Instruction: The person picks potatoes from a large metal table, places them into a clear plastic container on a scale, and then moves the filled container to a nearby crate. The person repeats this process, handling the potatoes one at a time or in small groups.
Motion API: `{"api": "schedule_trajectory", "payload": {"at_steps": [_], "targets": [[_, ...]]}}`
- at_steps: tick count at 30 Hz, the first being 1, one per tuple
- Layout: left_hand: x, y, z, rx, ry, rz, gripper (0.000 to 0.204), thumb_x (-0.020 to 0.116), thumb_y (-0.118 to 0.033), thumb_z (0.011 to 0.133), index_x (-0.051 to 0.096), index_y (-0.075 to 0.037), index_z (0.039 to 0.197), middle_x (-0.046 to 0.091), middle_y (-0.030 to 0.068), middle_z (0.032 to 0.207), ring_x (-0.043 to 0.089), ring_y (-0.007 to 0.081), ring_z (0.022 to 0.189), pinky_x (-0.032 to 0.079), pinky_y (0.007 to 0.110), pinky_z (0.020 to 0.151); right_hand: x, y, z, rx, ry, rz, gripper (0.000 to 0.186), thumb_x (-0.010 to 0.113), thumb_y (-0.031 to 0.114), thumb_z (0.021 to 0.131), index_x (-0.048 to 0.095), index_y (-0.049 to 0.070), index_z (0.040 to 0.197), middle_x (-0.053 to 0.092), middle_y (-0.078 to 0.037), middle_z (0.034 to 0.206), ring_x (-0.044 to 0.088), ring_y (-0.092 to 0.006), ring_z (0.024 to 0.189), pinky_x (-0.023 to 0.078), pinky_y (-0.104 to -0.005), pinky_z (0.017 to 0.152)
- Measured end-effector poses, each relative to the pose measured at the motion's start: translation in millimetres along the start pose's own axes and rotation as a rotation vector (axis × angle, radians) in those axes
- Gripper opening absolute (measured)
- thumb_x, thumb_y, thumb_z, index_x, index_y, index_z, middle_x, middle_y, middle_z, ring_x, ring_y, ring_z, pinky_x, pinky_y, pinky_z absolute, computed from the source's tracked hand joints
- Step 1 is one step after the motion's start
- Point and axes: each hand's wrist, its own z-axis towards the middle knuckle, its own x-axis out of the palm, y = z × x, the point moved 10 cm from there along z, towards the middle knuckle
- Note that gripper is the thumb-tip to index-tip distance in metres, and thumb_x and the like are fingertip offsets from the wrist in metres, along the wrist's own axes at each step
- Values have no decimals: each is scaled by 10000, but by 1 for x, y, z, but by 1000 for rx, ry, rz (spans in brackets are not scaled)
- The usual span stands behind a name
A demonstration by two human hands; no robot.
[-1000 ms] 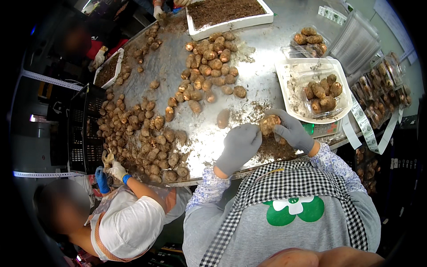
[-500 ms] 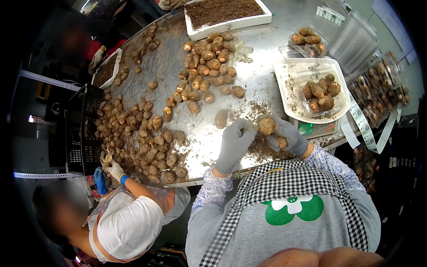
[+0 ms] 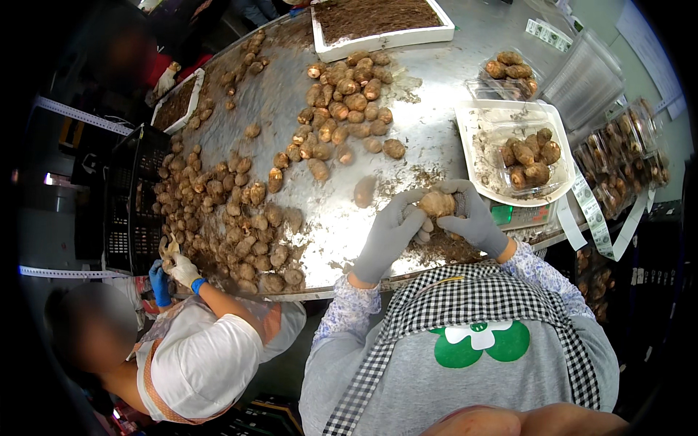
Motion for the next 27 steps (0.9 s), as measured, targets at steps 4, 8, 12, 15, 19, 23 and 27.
{"api": "schedule_trajectory", "payload": {"at_steps": [4, 8, 12, 15, 19, 23, 27], "targets": [[2, -2, -2, 5, 2, 82, 397, 534, -103, 979, 488, 0, 1360, 652, 64, 865, 614, 105, 756, 519, 237, 675, 7, -15, -9, 417, 99, 266, 544, 684, 93, 864, 452, 20, 1350, 562, -124, 1237, 562, -162, 1091, 490, -299, 932], [1, -1, -2, 0, 22, 96, 383, 550, -81, 968, 499, -8, 1341, 649, 67, 892, 606, 99, 759, 511, 226, 646, 13, -3, -7, 366, 205, 70, 569, 678, 102, 879, 457, 14, 1395, 551, -131, 1303, 533, -183, 1173, 439, -331, 1024], [1, -3, -2, 9, 36, 79, 372, 553, -49, 953, 504, -13, 1320, 643, 69, 934, 597, 95, 751, 501, 223, 621, 14, 8, -2, 167, 204, -42, 559, 681, 104, 879, 471, 12, 1389, 547, -124, 1334, 526, -208, 1215, 423, -344, 1052], [2, -4, -1, 25, 32, 30, 346, 547, -28, 940, 509, -13, 1283, 637, 71, 947, 584, 87, 737, 489, 226, 599, 16, 14, 1, 110, 215, -105, 548, 683, 92, 873, 482, 11, 1376, 560, -130, 1324, 532, -217, 1221, 425, -347, 1053], [-2, -4, 2, 133, -10, 160, 314, 543, -13, 915, 530, -3, 1229, 630, 60, 943, 574, 72, 755, 481, 220, 643, 15, 32, 4, -18, 203, -358, 522, 676, 64, 864, 501, 7, 1352, 585, -148, 1294, 567, -234, 1186, 452, -355, 1026], [-7, 9, 9, 107, -20, 108, 301, 509, 6, 918, 520, -9, 1218, 623, 76, 907, 557, 89, 685, 456, 232, 561, 13, 28, 4, -44, 203, -359, 508, 676, 82, 865, 511, 11, 1341, 602, -151, 1258, 598, -236, 1126, 483, -354, 975], [-3, -3, 4, 66, -11, 36, 282, 496, -23, 933, 536, -10, 1211, 617, 63, 824, 567, 102, 674, 467, 237, 574, 14, 2, -3, 258, 206, 35, 533, 661, 165, 913, 457, 32, 1387, 609, -117, 1140, 632, -174, 883, 537, -295, 765]]}}
